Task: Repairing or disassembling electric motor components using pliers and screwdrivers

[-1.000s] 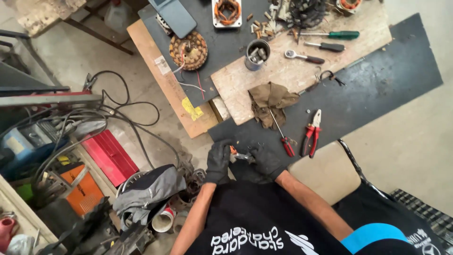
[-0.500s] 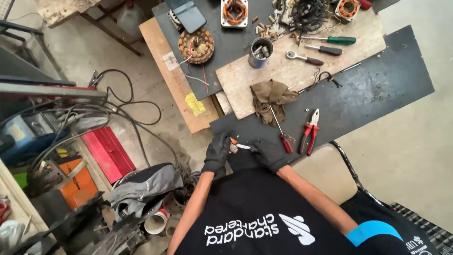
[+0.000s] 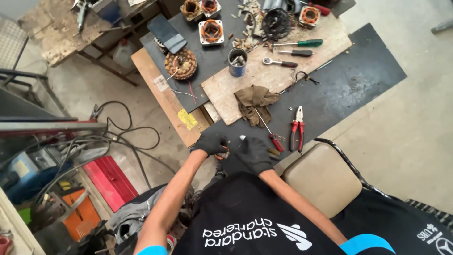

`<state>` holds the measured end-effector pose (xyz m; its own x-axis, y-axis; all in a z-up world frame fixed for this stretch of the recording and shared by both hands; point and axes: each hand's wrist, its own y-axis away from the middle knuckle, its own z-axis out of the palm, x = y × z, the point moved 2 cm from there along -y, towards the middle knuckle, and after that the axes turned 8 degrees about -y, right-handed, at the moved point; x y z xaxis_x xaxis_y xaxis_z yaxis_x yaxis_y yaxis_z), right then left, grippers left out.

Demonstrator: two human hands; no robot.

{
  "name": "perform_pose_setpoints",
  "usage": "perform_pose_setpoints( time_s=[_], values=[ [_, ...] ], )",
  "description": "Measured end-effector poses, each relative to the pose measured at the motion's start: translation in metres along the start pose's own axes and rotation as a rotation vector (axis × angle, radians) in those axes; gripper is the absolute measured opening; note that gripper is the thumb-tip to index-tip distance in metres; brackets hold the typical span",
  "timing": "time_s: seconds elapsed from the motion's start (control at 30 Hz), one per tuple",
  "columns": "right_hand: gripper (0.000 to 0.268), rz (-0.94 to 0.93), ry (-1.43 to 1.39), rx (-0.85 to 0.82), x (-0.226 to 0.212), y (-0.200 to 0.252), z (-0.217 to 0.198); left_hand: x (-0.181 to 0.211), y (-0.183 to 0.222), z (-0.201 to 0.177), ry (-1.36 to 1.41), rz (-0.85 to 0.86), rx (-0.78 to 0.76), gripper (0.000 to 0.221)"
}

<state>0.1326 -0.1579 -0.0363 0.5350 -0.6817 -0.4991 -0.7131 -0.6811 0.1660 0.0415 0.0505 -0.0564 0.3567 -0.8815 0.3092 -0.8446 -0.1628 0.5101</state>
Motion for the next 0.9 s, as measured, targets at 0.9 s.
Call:
perform_pose_setpoints(
  time_s=[0.9],
  values=[
    [0.076, 0.181, -0.944, -0.193, -0.096, 0.029, -0.104, 0.106, 0.101, -0.07, 1.087, -0.575, 0.546, 0.021]
  ],
)
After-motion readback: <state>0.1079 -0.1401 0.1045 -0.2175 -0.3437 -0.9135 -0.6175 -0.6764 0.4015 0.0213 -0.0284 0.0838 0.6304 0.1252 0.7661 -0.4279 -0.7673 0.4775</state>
